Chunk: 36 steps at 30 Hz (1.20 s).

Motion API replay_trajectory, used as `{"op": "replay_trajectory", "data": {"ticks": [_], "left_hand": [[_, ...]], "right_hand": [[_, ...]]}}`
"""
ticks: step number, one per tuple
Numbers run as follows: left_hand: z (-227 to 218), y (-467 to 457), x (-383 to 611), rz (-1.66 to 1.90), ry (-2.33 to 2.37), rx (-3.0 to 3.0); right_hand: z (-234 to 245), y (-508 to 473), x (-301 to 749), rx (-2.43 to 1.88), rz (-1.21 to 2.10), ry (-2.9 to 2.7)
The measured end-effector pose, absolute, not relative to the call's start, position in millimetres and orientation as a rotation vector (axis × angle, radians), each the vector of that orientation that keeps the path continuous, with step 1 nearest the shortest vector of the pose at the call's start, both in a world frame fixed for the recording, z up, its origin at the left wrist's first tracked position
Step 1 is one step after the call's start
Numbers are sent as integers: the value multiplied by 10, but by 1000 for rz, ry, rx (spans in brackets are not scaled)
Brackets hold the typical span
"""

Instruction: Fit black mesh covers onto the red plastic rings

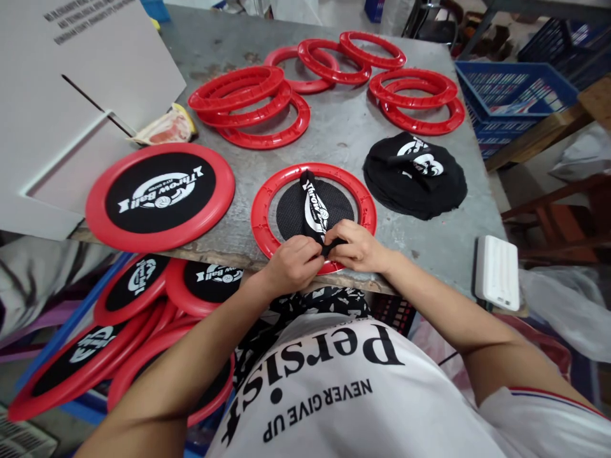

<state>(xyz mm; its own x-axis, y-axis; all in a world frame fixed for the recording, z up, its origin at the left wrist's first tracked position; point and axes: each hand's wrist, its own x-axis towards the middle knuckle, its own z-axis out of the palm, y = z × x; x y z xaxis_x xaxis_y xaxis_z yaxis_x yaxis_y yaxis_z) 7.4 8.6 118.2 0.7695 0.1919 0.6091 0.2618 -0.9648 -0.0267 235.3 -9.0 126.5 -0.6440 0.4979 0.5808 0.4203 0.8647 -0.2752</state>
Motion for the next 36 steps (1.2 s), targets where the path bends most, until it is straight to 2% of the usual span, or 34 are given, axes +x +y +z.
{"op": "replay_trajectory", "data": {"ticks": [17,21,25,30,33,36], "left_hand": [[1182,91,77,-983,-301,-2924],[1306,81,46,-1056,-480,-3039],[1449,319,-82,-1141,-931,-3018],[1454,953,-227,-682,-1464,-2862],[1428,1239,-281,-424,-1507,-2871],[1436,1330,-347,-299,-1473,-2886]], "right_hand": [[1237,-98,2369,-645,143,-2375],[1322,-180,2406,-707,260,-2300],[1380,-233,2516,-1031,264,-2045],[1340,-1,2600,-1556,70,-1983],[1340,193,2555,-1760,-115,-2075],[1350,323,2498,-1895,-128,-2149]]}}
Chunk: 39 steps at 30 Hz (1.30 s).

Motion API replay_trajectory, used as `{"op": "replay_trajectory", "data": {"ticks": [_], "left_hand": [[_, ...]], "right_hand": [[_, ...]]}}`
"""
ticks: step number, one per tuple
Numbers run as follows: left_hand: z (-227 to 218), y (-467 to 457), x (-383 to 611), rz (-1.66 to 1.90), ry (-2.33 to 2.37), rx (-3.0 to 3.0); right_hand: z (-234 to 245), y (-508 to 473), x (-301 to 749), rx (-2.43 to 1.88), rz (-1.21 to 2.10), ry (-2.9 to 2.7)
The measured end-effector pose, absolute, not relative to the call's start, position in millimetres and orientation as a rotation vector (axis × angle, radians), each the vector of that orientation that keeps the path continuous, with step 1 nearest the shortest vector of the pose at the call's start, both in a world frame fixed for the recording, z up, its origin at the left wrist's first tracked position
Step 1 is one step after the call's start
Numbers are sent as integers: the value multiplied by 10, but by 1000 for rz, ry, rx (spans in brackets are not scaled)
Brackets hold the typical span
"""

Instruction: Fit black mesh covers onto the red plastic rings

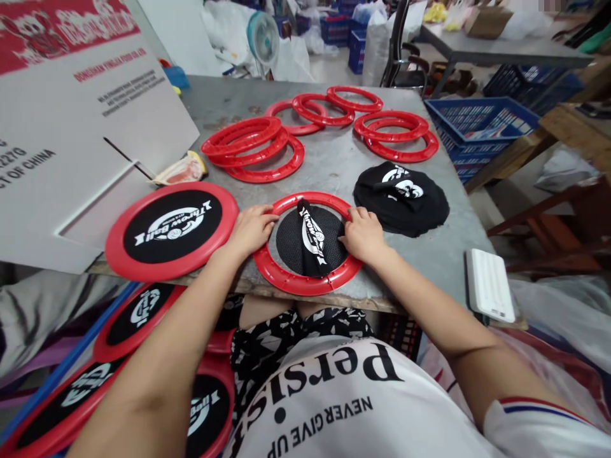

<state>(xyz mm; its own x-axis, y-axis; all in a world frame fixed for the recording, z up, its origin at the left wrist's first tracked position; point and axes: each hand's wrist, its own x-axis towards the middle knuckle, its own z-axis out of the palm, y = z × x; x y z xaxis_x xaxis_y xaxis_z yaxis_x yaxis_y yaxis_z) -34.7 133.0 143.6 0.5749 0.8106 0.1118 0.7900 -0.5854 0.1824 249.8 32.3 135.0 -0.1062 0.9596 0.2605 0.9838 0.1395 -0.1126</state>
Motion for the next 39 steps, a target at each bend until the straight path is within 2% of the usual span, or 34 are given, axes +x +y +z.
{"op": "replay_trajectory", "data": {"ticks": [5,10,15,18,21,26,33,36,39], "left_hand": [[1495,1069,-469,164,1425,2791],[1656,406,-510,-104,1403,2879],[1988,-157,-412,-308,1074,2625],[2190,-217,-285,-392,982,2528],[2312,-164,-103,-494,1095,2614],[2265,-145,172,-633,971,2719],[1920,-441,183,-485,970,2837],[1912,-530,123,-218,950,2945],[1991,-332,111,211,932,2945]], "right_hand": [[1285,492,2523,-1936,11,-2145],[1247,661,2564,-1818,67,-2208],[1332,691,2520,-1619,116,-2267],[1400,628,2503,-1488,100,-2196],[1458,530,2494,-1444,116,-2121],[1469,415,2476,-1538,290,-1951],[1373,416,2489,-1470,392,-1799],[1372,393,2491,-1414,427,-1778],[1403,347,2480,-1326,445,-1781]]}}
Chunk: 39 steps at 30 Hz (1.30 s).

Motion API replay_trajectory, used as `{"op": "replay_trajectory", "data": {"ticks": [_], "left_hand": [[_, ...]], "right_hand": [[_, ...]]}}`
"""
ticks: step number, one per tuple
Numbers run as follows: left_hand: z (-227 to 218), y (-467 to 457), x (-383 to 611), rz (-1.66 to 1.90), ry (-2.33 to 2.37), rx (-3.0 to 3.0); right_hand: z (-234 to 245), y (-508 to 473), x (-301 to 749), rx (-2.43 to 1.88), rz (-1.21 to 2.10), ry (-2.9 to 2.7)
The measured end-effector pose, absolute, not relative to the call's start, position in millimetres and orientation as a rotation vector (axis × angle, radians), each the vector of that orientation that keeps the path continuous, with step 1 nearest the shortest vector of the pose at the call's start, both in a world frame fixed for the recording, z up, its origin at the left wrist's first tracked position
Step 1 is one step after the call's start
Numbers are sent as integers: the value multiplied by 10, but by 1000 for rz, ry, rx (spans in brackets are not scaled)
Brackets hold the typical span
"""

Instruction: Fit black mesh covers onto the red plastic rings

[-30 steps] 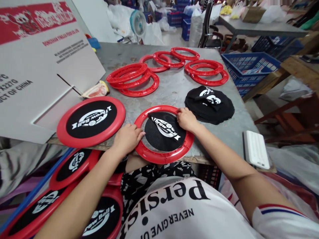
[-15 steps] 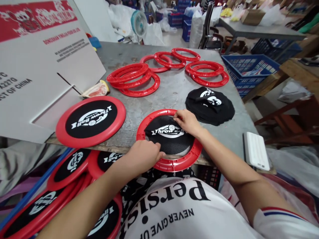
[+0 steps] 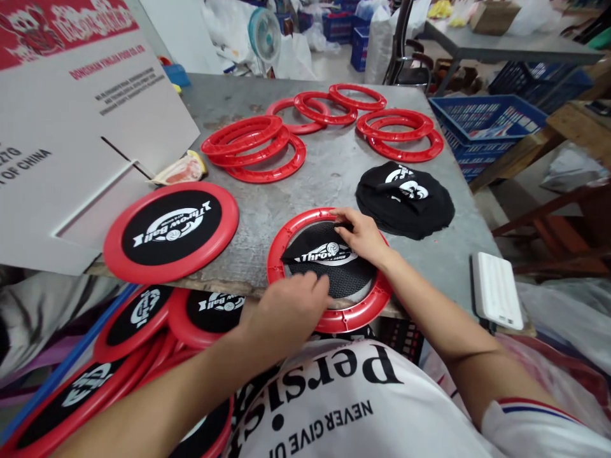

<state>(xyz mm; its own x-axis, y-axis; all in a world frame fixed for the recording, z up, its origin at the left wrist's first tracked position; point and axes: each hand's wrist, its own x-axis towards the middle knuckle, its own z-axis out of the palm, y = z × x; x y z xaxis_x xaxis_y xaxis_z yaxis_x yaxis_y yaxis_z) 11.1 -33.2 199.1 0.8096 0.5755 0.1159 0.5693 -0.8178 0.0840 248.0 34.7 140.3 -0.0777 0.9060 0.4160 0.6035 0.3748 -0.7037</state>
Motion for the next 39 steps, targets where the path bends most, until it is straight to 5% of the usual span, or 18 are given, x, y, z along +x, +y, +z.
{"op": "replay_trajectory", "data": {"ticks": [4,12,17,39], "left_hand": [[1982,365,249,601,981,2678],[1636,1104,627,528,841,1934],[1620,1158,663,545,1074,1948],[1344,1303,946,566,1530,2189]], "right_hand": [[1473,280,2455,-1201,469,-1788],[1481,303,2485,-1239,546,-1732],[1468,520,2473,-1459,732,-1609],[1345,919,2452,-1965,448,-1744]]}}
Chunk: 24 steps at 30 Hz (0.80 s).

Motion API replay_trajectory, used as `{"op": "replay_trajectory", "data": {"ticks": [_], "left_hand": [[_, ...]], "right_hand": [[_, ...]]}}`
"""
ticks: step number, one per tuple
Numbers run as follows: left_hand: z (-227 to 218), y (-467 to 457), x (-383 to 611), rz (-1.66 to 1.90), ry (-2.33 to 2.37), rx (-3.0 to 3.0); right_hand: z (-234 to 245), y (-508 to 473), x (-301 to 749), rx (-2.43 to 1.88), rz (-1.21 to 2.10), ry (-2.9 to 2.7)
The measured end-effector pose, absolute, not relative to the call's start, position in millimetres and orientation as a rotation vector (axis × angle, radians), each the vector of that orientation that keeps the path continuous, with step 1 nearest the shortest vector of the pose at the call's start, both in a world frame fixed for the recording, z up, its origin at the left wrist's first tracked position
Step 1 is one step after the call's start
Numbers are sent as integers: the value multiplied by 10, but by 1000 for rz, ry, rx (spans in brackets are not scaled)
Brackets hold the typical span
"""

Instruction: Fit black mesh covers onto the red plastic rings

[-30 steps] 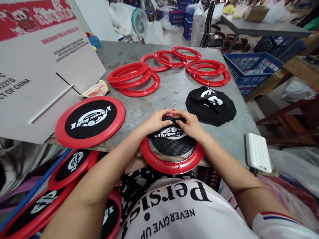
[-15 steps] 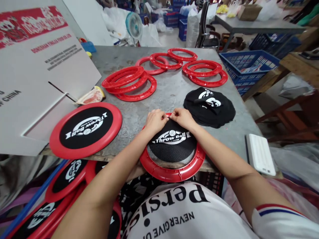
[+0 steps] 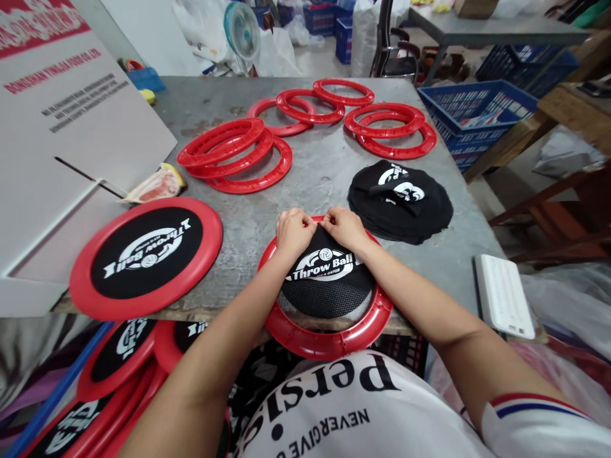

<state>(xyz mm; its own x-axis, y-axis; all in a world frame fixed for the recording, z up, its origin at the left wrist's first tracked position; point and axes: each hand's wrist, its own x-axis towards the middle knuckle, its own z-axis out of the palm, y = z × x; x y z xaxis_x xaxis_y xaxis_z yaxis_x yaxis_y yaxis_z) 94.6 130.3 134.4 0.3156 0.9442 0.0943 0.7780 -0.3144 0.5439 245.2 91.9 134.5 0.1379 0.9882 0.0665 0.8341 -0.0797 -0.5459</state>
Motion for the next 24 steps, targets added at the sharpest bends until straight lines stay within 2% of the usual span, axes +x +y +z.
{"op": "replay_trajectory", "data": {"ticks": [24], "left_hand": [[1354,1405,1023,436,1625,2183]], "right_hand": [[1397,958,2397,-2127,432,-1721]]}}
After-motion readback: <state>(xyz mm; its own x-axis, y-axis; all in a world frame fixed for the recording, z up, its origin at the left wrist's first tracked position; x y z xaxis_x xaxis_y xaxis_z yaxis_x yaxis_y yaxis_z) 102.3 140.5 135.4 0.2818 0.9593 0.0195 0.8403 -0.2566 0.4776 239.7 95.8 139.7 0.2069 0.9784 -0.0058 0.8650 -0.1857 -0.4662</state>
